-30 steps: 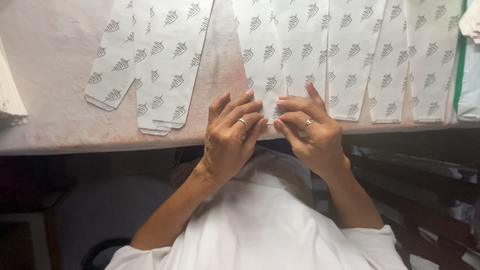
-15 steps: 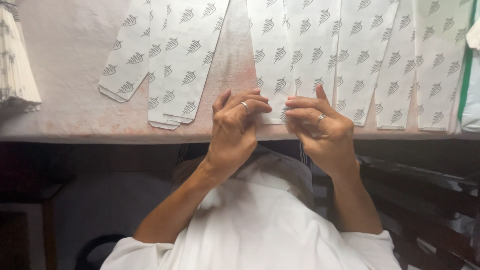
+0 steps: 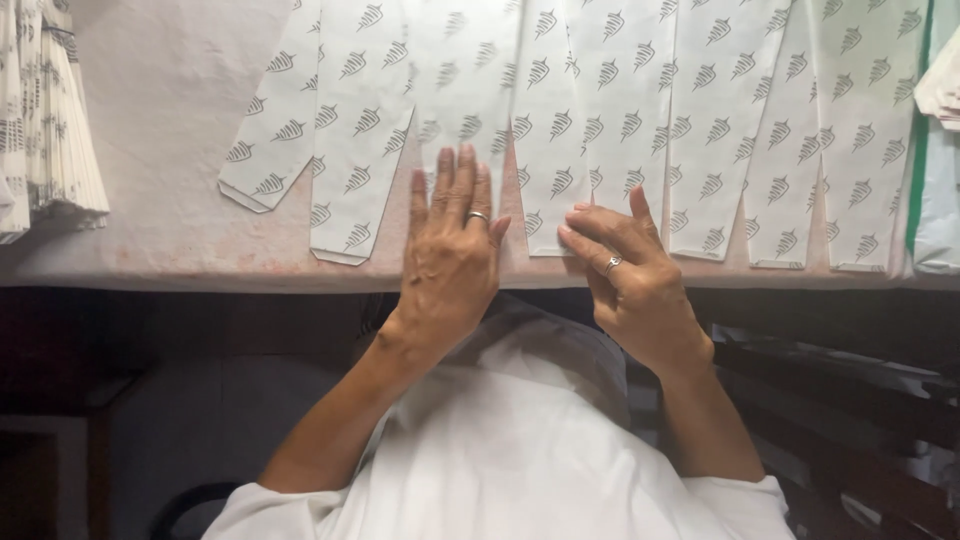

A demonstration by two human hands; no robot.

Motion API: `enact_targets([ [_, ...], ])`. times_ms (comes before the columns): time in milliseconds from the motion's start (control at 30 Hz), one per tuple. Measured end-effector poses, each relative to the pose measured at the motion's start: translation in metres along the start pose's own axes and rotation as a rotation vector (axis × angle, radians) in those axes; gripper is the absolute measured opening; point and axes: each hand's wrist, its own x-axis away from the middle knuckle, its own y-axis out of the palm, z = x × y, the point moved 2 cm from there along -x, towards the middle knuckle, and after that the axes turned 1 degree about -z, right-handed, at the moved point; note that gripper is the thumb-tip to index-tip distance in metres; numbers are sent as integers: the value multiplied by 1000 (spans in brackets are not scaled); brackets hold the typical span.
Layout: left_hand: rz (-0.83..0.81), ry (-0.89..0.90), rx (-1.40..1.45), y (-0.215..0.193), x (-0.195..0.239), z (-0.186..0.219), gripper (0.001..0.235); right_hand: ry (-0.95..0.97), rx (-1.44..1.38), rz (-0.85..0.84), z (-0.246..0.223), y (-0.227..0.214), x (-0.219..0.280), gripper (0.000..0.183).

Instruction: The person assembles paper packaging by hand, applying glue from a bottle to the edges of paper sheets and folding them into sleeve-like shapes before stacking them.

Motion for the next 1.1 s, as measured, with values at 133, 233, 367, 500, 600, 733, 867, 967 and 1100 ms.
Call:
enact_targets([
  [133, 27, 44, 54, 5, -4, -1, 41, -9, 17, -13, 0, 0, 1, 39],
  [233, 30, 50, -12, 6, -5, -5, 42, 4, 36, -26, -4, 0, -1, 39],
  [367, 55, 91, 104, 5, -7, -9, 46, 23, 47, -42, -10, 0, -6, 35],
  [500, 177, 153, 373, -24, 0, -16, 35, 21, -57, 68, -17, 2, -14, 38],
  [600, 159, 189, 482, -45, 11, -34, 19, -30, -89, 97, -24, 7, -22, 34],
  [733, 90, 225, 620, -44, 21, -38, 20, -121, -142, 54, -28, 26, -31, 30],
  [867, 93, 213, 510, -43, 18, -37, 21, -100, -53, 38, -26, 36, -36, 26],
  [967, 106, 207, 438, -44, 17, -38, 20, -62, 3, 48, -27, 36, -38, 29],
  [1100, 132, 238, 414, -42, 19, -38, 17, -83, 42, 41, -26, 36, -37, 25],
])
